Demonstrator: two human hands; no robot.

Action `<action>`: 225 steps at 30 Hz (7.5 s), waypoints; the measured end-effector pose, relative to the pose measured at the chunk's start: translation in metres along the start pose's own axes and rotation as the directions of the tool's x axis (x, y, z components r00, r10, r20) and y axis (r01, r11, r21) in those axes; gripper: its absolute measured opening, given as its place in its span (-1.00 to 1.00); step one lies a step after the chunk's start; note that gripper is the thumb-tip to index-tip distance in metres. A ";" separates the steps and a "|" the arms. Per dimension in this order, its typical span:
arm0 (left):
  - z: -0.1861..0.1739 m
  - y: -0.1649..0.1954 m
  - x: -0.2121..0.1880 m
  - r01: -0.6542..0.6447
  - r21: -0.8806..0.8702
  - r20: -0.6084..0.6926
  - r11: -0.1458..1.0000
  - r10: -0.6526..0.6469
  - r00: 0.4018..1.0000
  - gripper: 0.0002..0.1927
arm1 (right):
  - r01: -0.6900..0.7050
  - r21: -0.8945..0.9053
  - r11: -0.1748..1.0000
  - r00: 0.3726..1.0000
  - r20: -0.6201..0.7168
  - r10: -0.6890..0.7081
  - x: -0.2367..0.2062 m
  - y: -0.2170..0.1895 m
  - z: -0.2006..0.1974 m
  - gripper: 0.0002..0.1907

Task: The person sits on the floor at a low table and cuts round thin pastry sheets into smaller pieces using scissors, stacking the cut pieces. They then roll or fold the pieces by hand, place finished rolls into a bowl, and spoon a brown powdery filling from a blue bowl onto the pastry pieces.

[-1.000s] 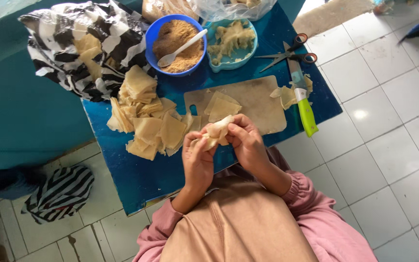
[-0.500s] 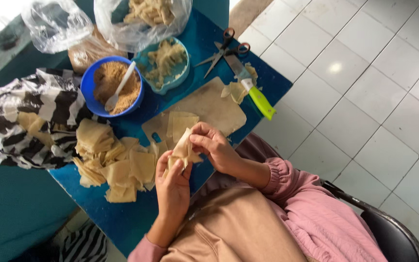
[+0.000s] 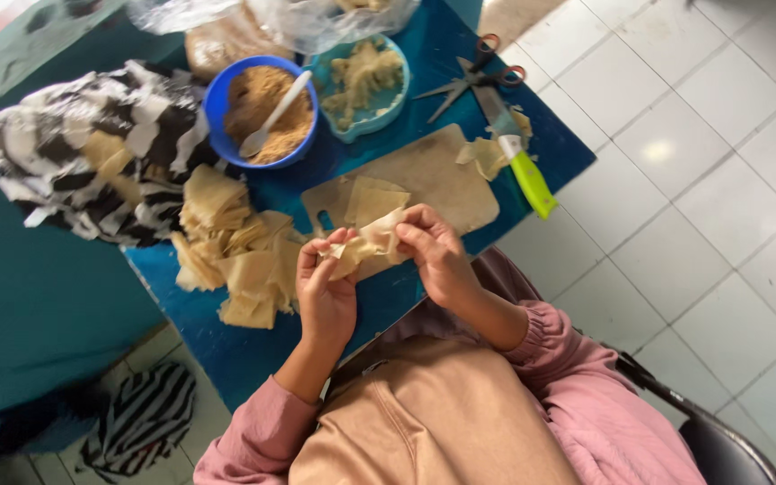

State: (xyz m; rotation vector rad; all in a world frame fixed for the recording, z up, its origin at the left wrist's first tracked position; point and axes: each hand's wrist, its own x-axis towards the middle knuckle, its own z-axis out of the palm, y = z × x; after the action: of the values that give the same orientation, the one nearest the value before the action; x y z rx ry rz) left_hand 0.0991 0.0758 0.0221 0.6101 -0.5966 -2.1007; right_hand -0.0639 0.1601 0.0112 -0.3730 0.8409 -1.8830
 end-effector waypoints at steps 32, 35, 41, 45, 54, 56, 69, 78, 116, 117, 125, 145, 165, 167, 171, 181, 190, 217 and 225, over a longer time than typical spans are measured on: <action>0.026 0.017 0.014 0.123 0.496 0.126 0.859 -0.212 0.969 -0.71 | -0.108 -0.506 0.856 0.909 0.299 0.291 0.026 -0.050 0.015 -0.67; 0.041 0.020 0.006 -0.025 0.687 0.120 0.727 -0.079 0.990 -0.69 | -0.153 -0.591 0.792 0.925 0.197 0.325 0.027 -0.045 0.007 -0.76; 0.056 0.017 0.011 -0.255 0.952 0.202 0.172 0.275 0.940 -0.73 | -0.089 -0.761 0.642 0.960 0.107 0.259 0.045 -0.054 -0.004 -0.88; 0.053 0.007 0.025 -0.176 0.961 0.096 0.215 0.335 0.937 -0.81 | 0.092 -0.907 0.411 0.978 0.159 0.132 0.056 -0.063 -0.003 -0.91; 0.054 -0.013 0.047 -0.042 0.995 0.075 -0.088 0.402 0.912 -0.78 | 0.493 -0.864 -0.101 0.855 0.503 -0.129 0.071 -0.057 0.015 -0.93; 0.051 -0.015 0.047 -0.007 0.993 0.052 -0.120 0.371 0.927 -0.76 | 0.497 -0.850 -0.174 0.847 0.519 -0.114 0.074 -0.056 0.016 -0.91; 0.041 -0.002 0.021 0.065 -0.339 0.120 0.939 -0.025 0.992 -0.33 | 0.793 -0.605 0.063 0.607 0.794 -0.013 0.060 -0.068 0.045 -0.69; 0.051 -0.002 0.017 0.019 -0.107 0.127 0.994 -0.005 0.992 -0.27 | 0.543 -0.739 0.398 0.768 0.629 0.119 0.069 -0.070 0.037 -0.85; 0.061 -0.026 0.028 -0.268 0.961 0.205 0.063 0.489 0.848 -0.75 | 0.528 -0.825 -0.204 0.835 0.548 -0.054 0.069 -0.058 0.013 -0.87; 0.062 -0.026 0.028 -0.280 0.960 0.240 0.006 0.494 0.835 -0.78 | 0.526 -0.822 -0.217 0.835 0.548 -0.054 0.069 -0.061 0.017 -0.84; 0.061 -0.026 0.026 -0.241 0.938 0.337 -0.248 0.498 0.799 -0.78 | 0.440 -0.840 -0.317 0.874 0.481 -0.063 0.118 -0.114 0.030 -0.73; 0.062 -0.012 0.019 -0.270 0.940 0.340 -0.209 0.513 0.788 -0.59 | 0.214 -0.920 -0.329 0.976 0.214 0.038 0.222 -0.098 0.019 -0.84; 0.056 -0.017 0.023 -0.249 0.884 0.434 -0.396 0.496 0.752 -0.71 | 0.794 -0.529 -0.300 0.603 0.620 0.502 0.119 -0.097 0.019 -0.25; 0.055 -0.017 0.024 -0.226 0.865 0.446 -0.448 0.481 0.755 -0.67 | 0.797 -0.351 -0.492 0.592 0.615 0.520 0.119 -0.097 0.015 -0.21; 0.055 -0.018 0.026 -0.192 0.834 0.458 -0.518 0.453 0.765 -0.63 | 0.703 0.080 -0.707 0.484 0.675 0.558 0.120 -0.105 0.010 -0.19; 0.058 0.002 0.025 -0.264 0.740 0.531 -0.619 0.297 0.793 -0.58 | 0.704 0.256 -0.662 0.324 0.714 0.621 0.134 -0.129 0.006 -0.14; 0.052 0.017 0.037 -0.360 0.807 0.491 -0.469 0.192 0.850 -0.60 | 0.725 0.280 -0.629 0.298 0.696 0.653 0.145 -0.114 0.005 -0.10; 0.030 0.005 0.059 -0.394 0.891 0.449 -0.226 0.318 0.835 -0.72 | 0.777 0.156 -0.610 0.353 0.694 0.627 0.147 -0.120 0.013 -0.26; 0.032 0.005 0.057 -0.378 0.833 0.501 -0.404 0.262 0.825 -0.48 | 0.750 0.195 -0.632 0.354 0.689 0.633 0.150 -0.111 0.003 -0.21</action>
State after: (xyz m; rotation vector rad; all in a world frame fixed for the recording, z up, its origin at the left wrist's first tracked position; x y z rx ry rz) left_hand 0.0535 0.0323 0.0379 0.9768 -2.3512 -0.4158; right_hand -0.2042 0.0553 0.0741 -3.2873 1.4722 0.3717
